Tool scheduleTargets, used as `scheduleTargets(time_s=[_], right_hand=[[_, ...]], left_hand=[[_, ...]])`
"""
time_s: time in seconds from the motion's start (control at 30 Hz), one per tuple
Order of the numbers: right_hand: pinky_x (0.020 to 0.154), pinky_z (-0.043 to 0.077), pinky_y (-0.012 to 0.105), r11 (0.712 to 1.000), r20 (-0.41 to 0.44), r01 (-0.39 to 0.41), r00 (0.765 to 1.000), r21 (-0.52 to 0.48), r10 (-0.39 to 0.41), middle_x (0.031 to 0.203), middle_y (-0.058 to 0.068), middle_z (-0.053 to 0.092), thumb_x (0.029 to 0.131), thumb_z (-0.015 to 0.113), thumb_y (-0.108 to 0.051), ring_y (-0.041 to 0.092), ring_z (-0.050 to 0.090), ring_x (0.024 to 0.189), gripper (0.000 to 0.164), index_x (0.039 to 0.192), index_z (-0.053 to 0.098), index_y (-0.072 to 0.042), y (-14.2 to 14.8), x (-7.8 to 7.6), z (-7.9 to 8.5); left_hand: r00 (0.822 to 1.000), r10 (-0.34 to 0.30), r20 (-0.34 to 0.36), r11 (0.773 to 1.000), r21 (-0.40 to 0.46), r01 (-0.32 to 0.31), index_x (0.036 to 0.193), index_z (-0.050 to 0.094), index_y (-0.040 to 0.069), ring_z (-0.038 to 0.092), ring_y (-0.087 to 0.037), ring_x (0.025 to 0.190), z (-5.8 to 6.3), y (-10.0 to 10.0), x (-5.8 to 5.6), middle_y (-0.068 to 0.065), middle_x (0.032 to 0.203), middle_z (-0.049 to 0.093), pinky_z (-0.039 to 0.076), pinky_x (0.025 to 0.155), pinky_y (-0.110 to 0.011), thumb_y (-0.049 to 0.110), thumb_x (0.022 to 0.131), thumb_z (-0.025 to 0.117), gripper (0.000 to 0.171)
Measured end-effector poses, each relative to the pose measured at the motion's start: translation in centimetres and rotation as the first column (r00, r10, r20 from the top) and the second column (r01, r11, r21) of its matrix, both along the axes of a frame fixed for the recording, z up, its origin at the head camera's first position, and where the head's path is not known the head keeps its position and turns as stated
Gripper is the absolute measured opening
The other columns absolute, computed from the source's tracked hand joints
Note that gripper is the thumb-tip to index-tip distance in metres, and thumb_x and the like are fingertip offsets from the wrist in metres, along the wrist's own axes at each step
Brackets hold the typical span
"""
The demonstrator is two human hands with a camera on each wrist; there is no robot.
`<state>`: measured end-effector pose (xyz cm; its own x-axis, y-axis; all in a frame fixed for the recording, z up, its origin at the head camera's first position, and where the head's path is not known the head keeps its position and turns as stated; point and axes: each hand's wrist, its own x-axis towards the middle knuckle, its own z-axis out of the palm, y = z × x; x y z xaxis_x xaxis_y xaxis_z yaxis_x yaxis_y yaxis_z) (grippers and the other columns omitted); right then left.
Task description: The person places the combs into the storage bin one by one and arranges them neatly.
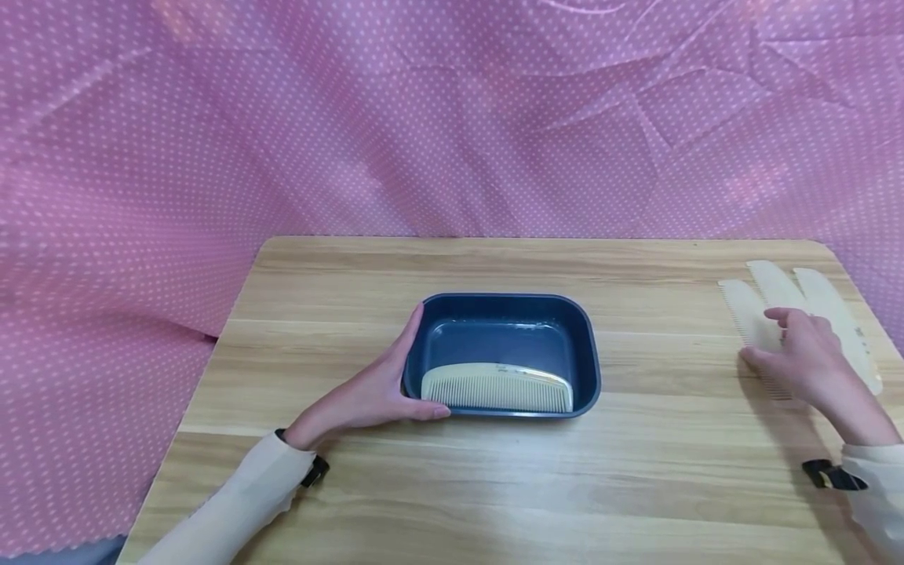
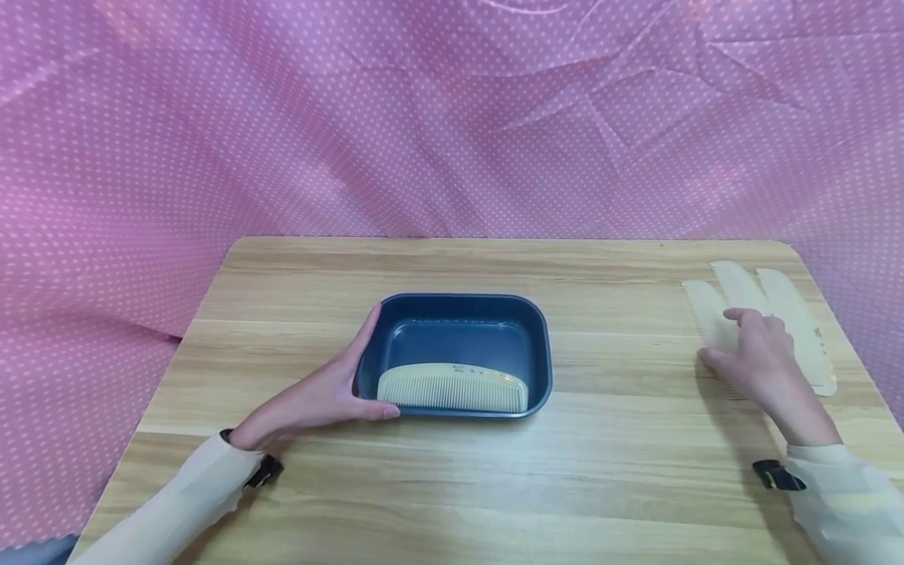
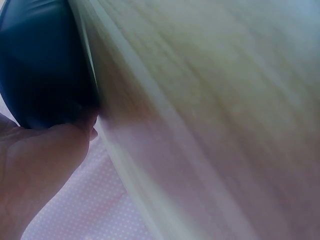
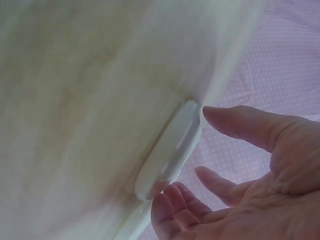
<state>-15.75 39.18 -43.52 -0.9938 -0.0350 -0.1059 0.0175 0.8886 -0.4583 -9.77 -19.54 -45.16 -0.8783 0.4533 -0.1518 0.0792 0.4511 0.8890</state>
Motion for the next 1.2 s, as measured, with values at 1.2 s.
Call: scheduleTargets(time_s=[1.2], right_hand=[[0.093, 0.037, 0.084, 0.991, 0.069, -0.051, 0.996, -0.120, 0.059, 0.137, 0.058, 0.035, 0.109, 0.061, -0.009, 0.073, 0.042, 0.120, 0.071, 0.159, 0.020, 0.020, 0.3, -0.5, 0.3]], left_hand=[[1.000, 0.018, 0.025, 1.000, 0.001, -0.018, 0.170, -0.016, 0.049, 0.017, -0.025, 0.163, 0.3, 0.2, 0.1, 0.008, 0.181, 0.004, 0.026, 0.122, -0.070, 0.042, 0.084, 0.097, 0.142]])
